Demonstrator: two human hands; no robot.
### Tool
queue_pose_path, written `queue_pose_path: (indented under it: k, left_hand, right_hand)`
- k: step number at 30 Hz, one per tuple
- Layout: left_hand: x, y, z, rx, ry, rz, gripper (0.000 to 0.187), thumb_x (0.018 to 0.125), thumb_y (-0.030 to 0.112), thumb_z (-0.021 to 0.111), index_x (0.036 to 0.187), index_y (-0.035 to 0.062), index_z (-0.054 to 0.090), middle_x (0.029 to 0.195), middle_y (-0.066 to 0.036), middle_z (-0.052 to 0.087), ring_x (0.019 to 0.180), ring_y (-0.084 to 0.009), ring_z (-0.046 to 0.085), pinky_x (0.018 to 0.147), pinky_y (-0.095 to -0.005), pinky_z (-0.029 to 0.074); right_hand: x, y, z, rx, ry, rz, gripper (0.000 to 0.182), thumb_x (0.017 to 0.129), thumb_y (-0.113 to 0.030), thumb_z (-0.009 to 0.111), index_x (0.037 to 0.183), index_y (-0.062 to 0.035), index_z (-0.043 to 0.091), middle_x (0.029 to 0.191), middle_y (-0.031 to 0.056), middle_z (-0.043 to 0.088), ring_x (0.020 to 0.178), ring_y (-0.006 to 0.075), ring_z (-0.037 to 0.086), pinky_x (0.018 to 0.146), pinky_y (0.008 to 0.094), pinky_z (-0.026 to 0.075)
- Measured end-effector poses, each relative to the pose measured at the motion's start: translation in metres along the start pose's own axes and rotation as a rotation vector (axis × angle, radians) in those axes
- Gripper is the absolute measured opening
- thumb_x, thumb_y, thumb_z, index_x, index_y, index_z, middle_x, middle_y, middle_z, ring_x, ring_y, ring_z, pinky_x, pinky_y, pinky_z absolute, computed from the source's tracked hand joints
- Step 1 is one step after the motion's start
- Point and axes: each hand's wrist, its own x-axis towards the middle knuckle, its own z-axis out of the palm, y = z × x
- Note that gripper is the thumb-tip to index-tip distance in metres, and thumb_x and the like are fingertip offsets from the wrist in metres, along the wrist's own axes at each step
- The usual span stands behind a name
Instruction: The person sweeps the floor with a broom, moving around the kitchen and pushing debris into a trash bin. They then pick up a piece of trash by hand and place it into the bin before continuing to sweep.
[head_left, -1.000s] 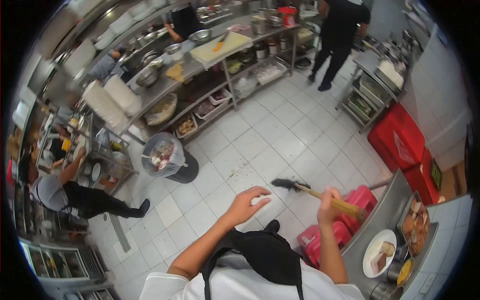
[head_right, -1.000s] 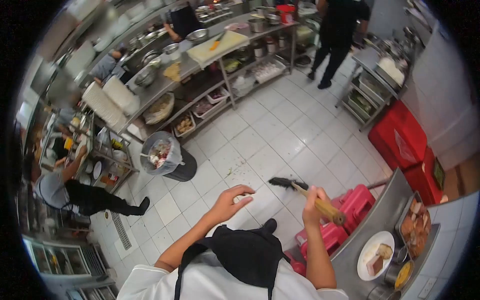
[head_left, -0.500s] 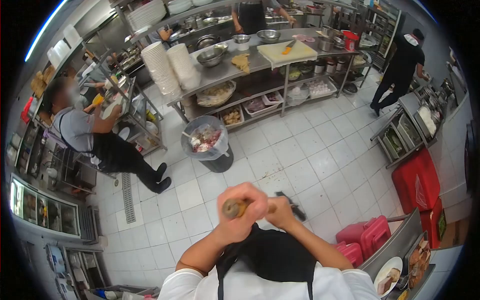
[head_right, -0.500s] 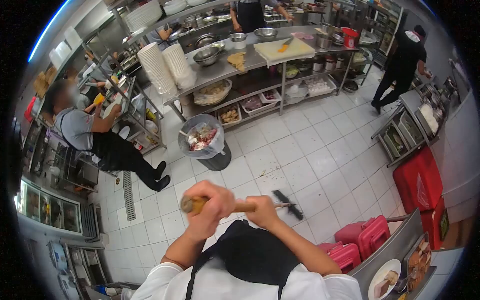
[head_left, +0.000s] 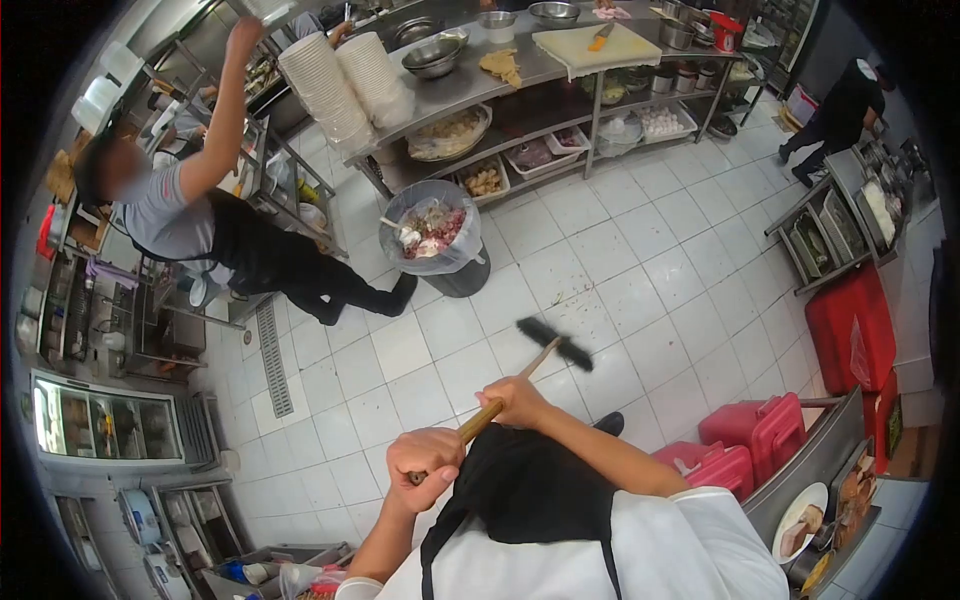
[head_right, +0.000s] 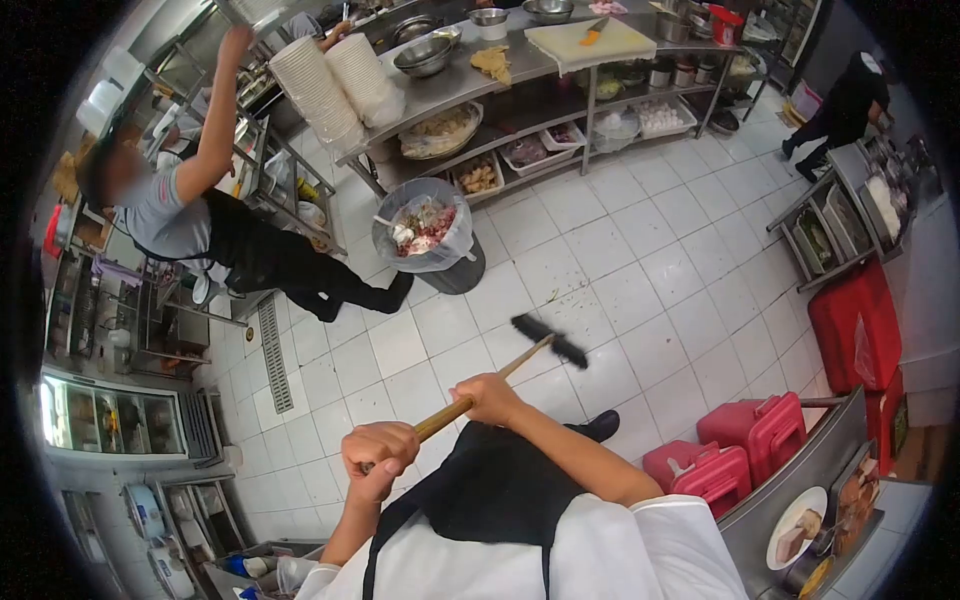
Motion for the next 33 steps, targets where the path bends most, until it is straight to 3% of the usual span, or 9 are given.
queue_pose_path:
  k: [7,15,19,22,23,25,28,29,33]
  left_hand:
    - [-0.058,-0.1,-0.011,0.151,0.285,-0.178,0.039,0.095,0.005,0.058,0.059,0.0004,0.042,0.058,-0.006,0.048,0.058,-0.0206,0.047,0.067,-0.0408,0.045]
    - [-0.006,0.022,-0.029,0.012,0.302,0.155,0.051,0.095,0.021,0.053,0.052,0.0131,0.026,0.044,-0.002,0.032,0.039,-0.0175,0.029,0.044,-0.0351,0.032]
    - [-0.009,0.022,-0.024,0.094,0.18,0.061,0.053,0.099,0.024,0.051,0.052,0.0128,0.029,0.043,-0.003,0.034,0.038,-0.0183,0.031,0.042,-0.0346,0.034]
    - [-0.013,-0.009,-0.016,0.037,0.225,0.014,0.052,0.1,0.026,0.052,0.054,0.0097,0.033,0.044,-0.003,0.034,0.039,-0.0191,0.033,0.044,-0.0361,0.035]
    - [-0.017,-0.029,-0.018,0.041,0.249,-0.003,0.052,0.099,0.026,0.053,0.054,0.0091,0.033,0.046,-0.004,0.036,0.042,-0.0196,0.035,0.047,-0.037,0.036]
    - [-0.029,-0.075,-0.025,0.059,0.296,-0.044,0.052,0.099,0.028,0.054,0.055,0.0078,0.035,0.05,-0.005,0.039,0.047,-0.0205,0.04,0.052,-0.0389,0.039]
    - [-0.029,-0.134,-0.012,0.146,0.196,-0.361,0.045,0.101,0.025,0.054,0.063,0.0023,0.045,0.065,-0.009,0.051,0.071,-0.0248,0.053,0.083,-0.044,0.046]
    - [-0.018,-0.15,-0.002,0.169,0.159,-0.345,0.041,0.1,0.016,0.054,0.063,0.0001,0.046,0.066,-0.01,0.052,0.068,-0.0235,0.051,0.068,-0.0389,0.042]
    - [0.046,-0.141,0.008,0.079,0.309,-0.078,0.043,0.098,0.016,0.052,0.059,0.0024,0.042,0.063,-0.01,0.049,0.063,-0.0253,0.05,0.065,-0.0425,0.043]
  right_hand:
    - [-0.006,0.092,-0.013,-0.321,-0.027,0.042,0.017,0.082,-0.009,0.071,0.068,-0.0081,0.062,0.069,0.0128,0.065,0.07,0.0369,0.064,0.066,0.0478,0.049]
    - [0.038,-0.035,-0.01,-0.287,0.023,0.036,0.005,0.071,-0.009,0.071,0.076,-0.0102,0.069,0.074,0.0122,0.069,0.076,0.0364,0.067,0.07,0.0487,0.052]
    - [0.015,-0.022,0.011,-0.191,-0.146,0.091,0.023,0.087,-0.021,0.069,0.068,-0.0087,0.063,0.068,0.0161,0.064,0.07,0.0403,0.064,0.065,0.0511,0.049]
    - [0.005,0.004,0.004,-0.203,-0.274,0.164,0.028,0.089,-0.023,0.067,0.067,-0.0078,0.062,0.068,0.017,0.063,0.069,0.0415,0.063,0.064,0.0516,0.048]
    - [0.005,0.027,0.004,-0.247,-0.315,0.229,0.004,0.072,-0.011,0.069,0.076,-0.0105,0.07,0.075,0.0155,0.069,0.075,0.0399,0.068,0.068,0.0509,0.054]
    - [-0.007,0.103,0.003,-0.336,-0.291,0.116,0.005,0.078,-0.015,0.07,0.076,-0.011,0.07,0.076,0.0147,0.069,0.077,0.039,0.067,0.07,0.051,0.052]
    - [-0.022,0.165,-0.035,-0.554,-0.244,0.189,0.006,0.075,-0.011,0.071,0.08,-0.0126,0.072,0.082,0.0127,0.07,0.084,0.0372,0.067,0.077,0.0501,0.053]
    - [-0.025,0.166,-0.057,-0.532,-0.154,0.198,0.008,0.073,-0.008,0.072,0.08,-0.0121,0.071,0.081,0.0125,0.069,0.084,0.0374,0.067,0.077,0.0495,0.052]
    - [0.021,0.111,-0.126,-0.554,-0.032,0.221,0.023,0.065,-0.007,0.076,0.087,-0.0133,0.077,0.089,0.012,0.074,0.088,0.0344,0.07,0.082,0.0476,0.053]
